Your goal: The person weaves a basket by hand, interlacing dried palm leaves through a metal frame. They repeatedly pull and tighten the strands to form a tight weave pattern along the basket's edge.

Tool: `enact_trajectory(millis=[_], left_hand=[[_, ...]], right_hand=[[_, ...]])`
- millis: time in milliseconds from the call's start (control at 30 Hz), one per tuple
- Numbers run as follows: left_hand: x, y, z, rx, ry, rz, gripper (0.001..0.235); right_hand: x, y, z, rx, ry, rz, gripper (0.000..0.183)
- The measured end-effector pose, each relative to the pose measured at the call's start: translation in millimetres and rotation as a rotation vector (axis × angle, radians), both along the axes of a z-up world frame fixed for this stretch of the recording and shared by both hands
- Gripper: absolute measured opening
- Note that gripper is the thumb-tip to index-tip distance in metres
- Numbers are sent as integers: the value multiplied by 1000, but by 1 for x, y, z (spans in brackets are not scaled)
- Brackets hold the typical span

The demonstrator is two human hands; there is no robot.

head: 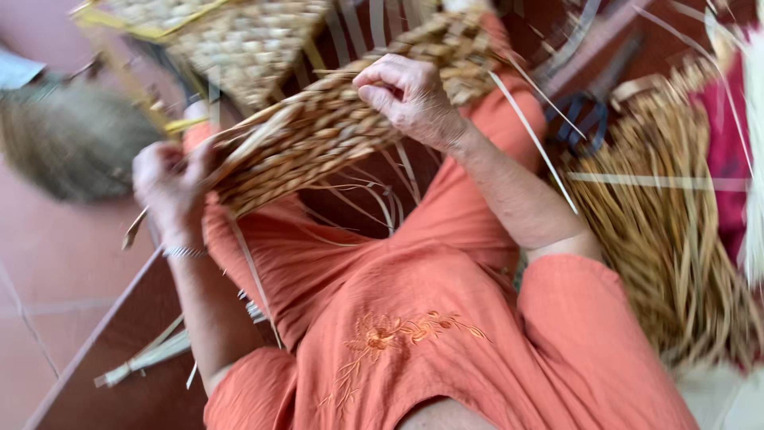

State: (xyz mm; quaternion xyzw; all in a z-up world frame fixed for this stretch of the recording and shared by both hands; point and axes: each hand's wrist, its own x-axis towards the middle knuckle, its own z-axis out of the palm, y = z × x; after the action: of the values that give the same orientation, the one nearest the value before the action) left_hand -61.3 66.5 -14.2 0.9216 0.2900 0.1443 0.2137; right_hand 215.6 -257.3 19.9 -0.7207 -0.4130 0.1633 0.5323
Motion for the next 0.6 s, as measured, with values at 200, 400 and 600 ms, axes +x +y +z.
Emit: enact_trajectory(millis=[200,400,600], left_hand=[[-20,15,-53,-523,-208,176,45],[-33,32,-71,-496,-205,138,43],[-28,33,-75,-554,-235,160,42]], right_hand=[[40,-207,10,-239,59,-494,5],[26,-379,-12,-806,37,-711,5],[-35,-408,-41,-892,-37,-626,6]])
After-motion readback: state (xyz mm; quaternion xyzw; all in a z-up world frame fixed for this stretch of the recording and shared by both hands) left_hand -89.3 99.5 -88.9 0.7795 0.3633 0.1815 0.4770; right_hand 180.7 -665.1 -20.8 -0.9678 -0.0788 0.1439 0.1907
